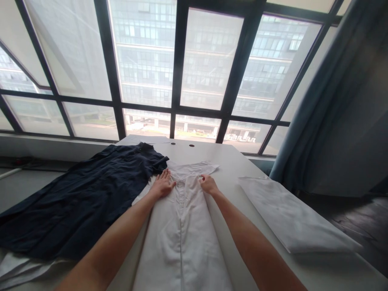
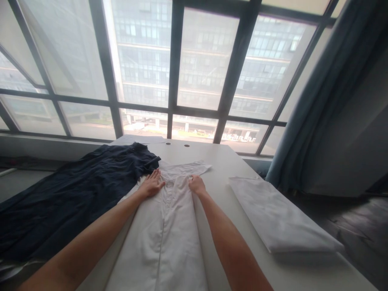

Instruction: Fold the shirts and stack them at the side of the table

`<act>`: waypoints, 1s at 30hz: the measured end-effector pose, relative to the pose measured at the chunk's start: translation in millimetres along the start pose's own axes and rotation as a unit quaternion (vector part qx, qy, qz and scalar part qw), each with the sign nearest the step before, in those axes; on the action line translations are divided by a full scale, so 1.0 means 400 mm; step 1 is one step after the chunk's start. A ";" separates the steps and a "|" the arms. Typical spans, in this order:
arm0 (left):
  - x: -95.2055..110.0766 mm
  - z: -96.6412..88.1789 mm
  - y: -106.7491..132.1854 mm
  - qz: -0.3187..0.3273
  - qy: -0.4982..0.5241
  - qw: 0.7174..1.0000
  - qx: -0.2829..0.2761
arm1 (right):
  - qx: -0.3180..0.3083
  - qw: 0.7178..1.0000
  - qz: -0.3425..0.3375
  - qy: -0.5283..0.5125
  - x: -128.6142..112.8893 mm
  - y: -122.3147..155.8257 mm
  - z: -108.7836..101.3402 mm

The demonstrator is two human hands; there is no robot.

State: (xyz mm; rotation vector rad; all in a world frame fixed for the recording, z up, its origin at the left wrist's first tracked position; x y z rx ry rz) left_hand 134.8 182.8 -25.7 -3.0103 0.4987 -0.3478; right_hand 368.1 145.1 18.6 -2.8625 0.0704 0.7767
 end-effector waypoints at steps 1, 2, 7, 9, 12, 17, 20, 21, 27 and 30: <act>0.000 -0.001 0.000 -0.004 0.004 1.000 0.000 | -0.010 1.000 0.001 -0.003 0.019 -0.032 0.003; -0.001 -0.002 0.000 -0.006 0.006 1.000 0.000 | -0.022 1.000 -0.001 -0.006 0.033 -0.058 0.010; -0.003 -0.002 -0.001 -0.004 0.015 1.000 0.003 | -0.072 0.997 -0.027 -0.007 0.064 -0.130 0.045; -0.004 0.000 -0.002 -0.005 0.014 1.000 0.002 | -0.087 0.995 -0.043 0.011 0.069 -0.150 0.042; -0.006 0.003 -0.004 -0.010 0.008 1.000 0.002 | -0.121 0.988 -0.071 0.059 0.064 -0.177 0.030; -0.008 0.008 -0.006 -0.007 0.005 1.000 0.005 | -0.145 0.965 -0.135 0.174 0.006 -0.190 0.019; -0.012 0.009 -0.008 -0.009 0.015 1.000 0.006 | -0.119 0.955 -0.146 0.231 -0.030 -0.170 0.013; -0.013 0.009 -0.008 -0.012 0.018 1.000 0.005 | -0.105 0.953 -0.143 0.245 -0.038 -0.159 0.009; -0.011 0.005 -0.010 -0.018 0.018 1.000 0.008 | 0.016 0.955 -0.129 0.265 -0.088 -0.039 -0.009; -0.007 0.004 -0.009 -0.016 0.015 1.000 -0.002 | 0.012 0.964 -0.156 0.215 -0.131 0.072 0.020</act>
Point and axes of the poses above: each hand's wrist, its own y-axis away from the middle knuckle, its own z-axis out of the palm, x = y × z, the point moved 5 cm from there along -y, towards the middle knuckle, and after that the axes turned 1 degree about -z, right-handed, at the moved point
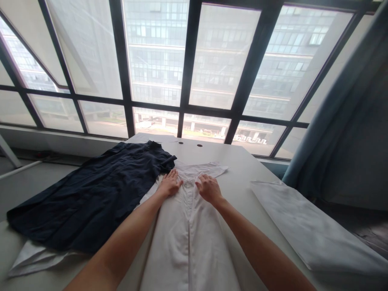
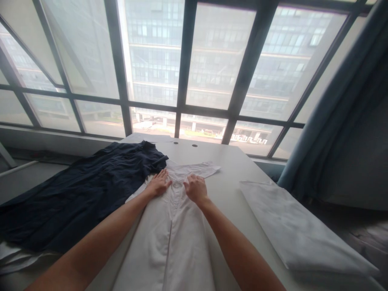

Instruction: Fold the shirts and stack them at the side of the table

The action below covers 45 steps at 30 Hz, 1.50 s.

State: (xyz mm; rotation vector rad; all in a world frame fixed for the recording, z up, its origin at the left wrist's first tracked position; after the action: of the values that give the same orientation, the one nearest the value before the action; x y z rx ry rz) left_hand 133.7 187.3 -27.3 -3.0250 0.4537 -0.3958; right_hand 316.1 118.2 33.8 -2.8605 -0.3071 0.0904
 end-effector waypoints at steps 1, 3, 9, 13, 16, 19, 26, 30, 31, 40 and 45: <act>0.001 -0.001 0.000 0.001 0.000 1.000 -0.004 | -0.019 1.000 -0.002 -0.018 -0.029 0.036 0.003; 0.003 -0.005 0.000 0.001 -0.001 1.000 -0.010 | -0.071 0.996 0.010 -0.048 -0.086 0.114 0.005; 0.003 -0.022 0.002 -0.011 -0.048 0.999 0.009 | -0.183 0.975 -0.018 -0.128 -0.236 0.330 -0.024; 0.025 -0.060 0.031 -0.002 -0.075 0.994 0.078 | -0.198 0.969 -0.047 -0.141 -0.257 0.383 -0.006; 0.053 -0.087 0.090 0.031 -0.067 0.994 0.082 | -0.181 0.972 -0.047 -0.141 -0.228 0.351 0.017; 0.073 -0.094 0.177 0.072 -0.058 0.995 0.048 | -0.171 0.975 -0.045 -0.132 -0.190 0.279 0.038; 0.080 -0.032 0.343 0.109 -0.032 0.992 -0.051 | -0.140 0.982 -0.033 -0.118 -0.140 0.139 0.072; 0.078 -0.037 0.367 0.109 -0.002 0.993 -0.047 | -0.070 0.990 -0.032 -0.121 -0.113 0.172 0.049; 0.074 -0.044 0.373 0.116 0.017 0.992 -0.053 | -0.052 0.991 -0.032 -0.117 -0.096 0.192 0.038; 0.017 -0.132 0.513 0.249 0.117 0.956 -0.103 | -0.015 0.993 0.003 -0.116 0.113 0.403 -0.017; 0.064 -0.167 0.620 0.313 0.110 0.929 -0.166 | -0.073 0.972 -0.061 -0.213 0.094 0.480 -0.051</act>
State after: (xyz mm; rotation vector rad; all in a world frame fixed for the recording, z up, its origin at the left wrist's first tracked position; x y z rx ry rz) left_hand 70.5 -58.6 19.9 -2.8954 1.5854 -0.6565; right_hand 392.8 -59.9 1.2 -2.9325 -0.5946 0.6889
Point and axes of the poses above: each hand's wrist, its own y-axis away from the middle knuckle, its own z-axis out of the palm, x = y × z, the point moved 5 cm from there along -y, towards the middle knuckle, and after that the axes turned 1 degree about -z, right-handed, at the moved point
